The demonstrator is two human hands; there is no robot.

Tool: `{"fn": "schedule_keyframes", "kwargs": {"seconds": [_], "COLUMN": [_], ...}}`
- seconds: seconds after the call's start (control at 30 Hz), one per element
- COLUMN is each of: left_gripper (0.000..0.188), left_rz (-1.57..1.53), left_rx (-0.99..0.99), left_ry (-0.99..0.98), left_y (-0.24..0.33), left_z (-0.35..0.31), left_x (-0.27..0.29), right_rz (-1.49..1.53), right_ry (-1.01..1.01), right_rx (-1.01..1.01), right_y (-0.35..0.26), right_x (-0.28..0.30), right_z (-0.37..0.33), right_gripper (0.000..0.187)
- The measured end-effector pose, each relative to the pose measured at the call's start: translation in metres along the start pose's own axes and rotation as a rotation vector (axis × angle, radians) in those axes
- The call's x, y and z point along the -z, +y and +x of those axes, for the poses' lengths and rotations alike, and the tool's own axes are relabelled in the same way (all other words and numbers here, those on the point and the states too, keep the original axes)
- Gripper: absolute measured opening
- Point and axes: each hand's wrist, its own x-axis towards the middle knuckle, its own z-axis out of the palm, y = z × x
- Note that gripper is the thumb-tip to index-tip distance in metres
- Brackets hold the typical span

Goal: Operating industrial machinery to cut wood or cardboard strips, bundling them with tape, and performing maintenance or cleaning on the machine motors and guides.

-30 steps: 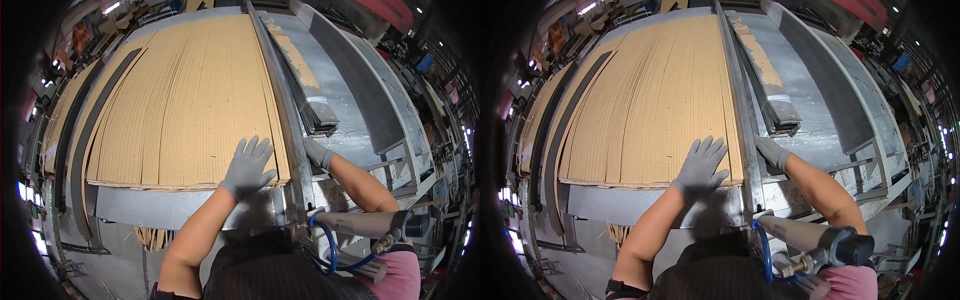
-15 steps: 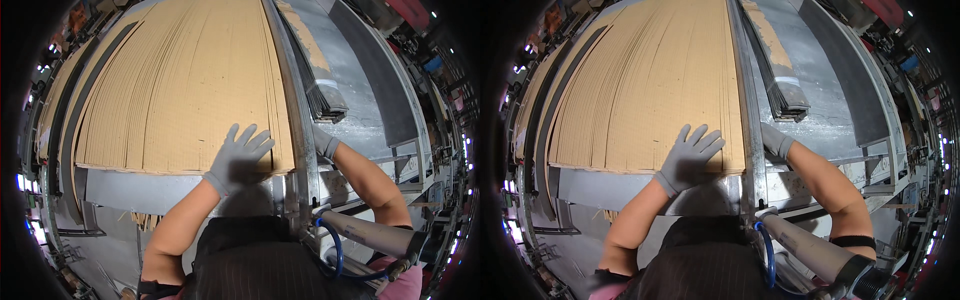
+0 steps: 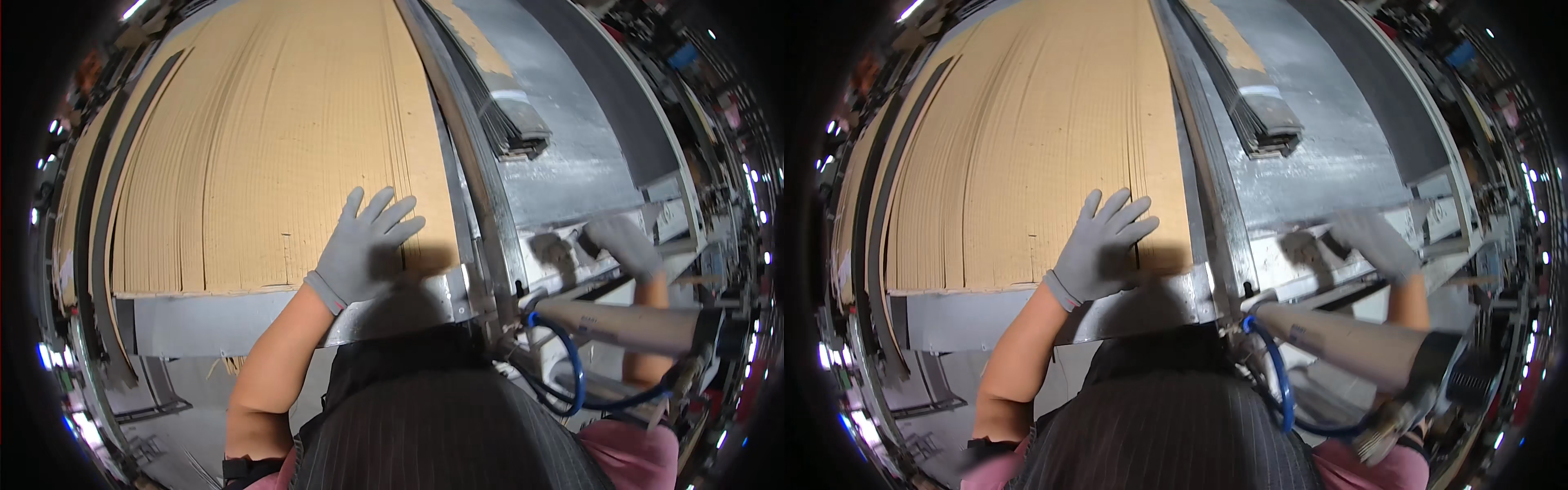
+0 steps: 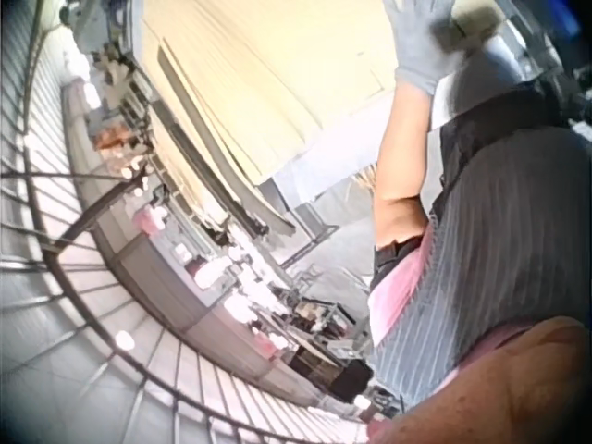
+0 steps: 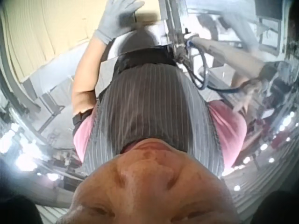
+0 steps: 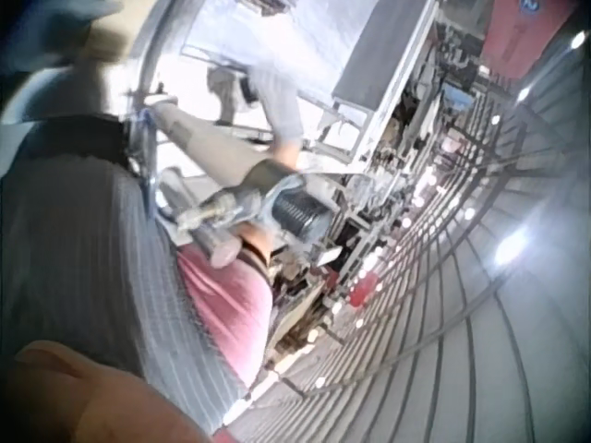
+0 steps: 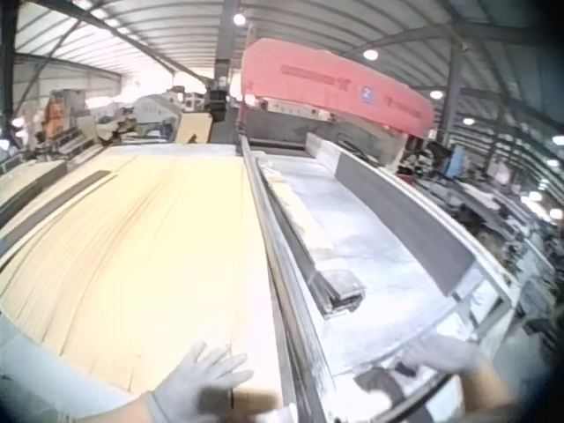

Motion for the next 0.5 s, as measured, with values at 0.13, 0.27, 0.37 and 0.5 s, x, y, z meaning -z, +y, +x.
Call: {"fn": "schedule_keyframes", "kwargs": {"seconds": [0.13,0.27,0.37,0.5], "left_gripper": [0.055,0.041,0.039,0.042], "left_rz": [0.029,0.161,0.125,0.046], "left_rx": [-0.098,-0.107,-0.083,-0.071], "left_ry": [0.047,0.051,0.105,0.078], "left_y": [-0.002,-0.006,-0.015,-0.007], "left_z": [0.021,0.018,0.011,0.015], "left_x": [-0.011,-0.010,-0.010,-0.021], "right_rz": [2.178,0.974,1.086,0.981], "right_ry": [-0.129,0.280,1.009,1.198], "right_rx": [-0.843,-0.127,-0.245,-0.498], "right_y": [0.015,-0.147,-0.170,-0.099], "right_x": [-0.236,-0.235,-0.217,-0.215], "right_z": [-0.158,-0.067,0.051,0.124], "right_gripper": [0.041,0.047,0.043,0.040]}}
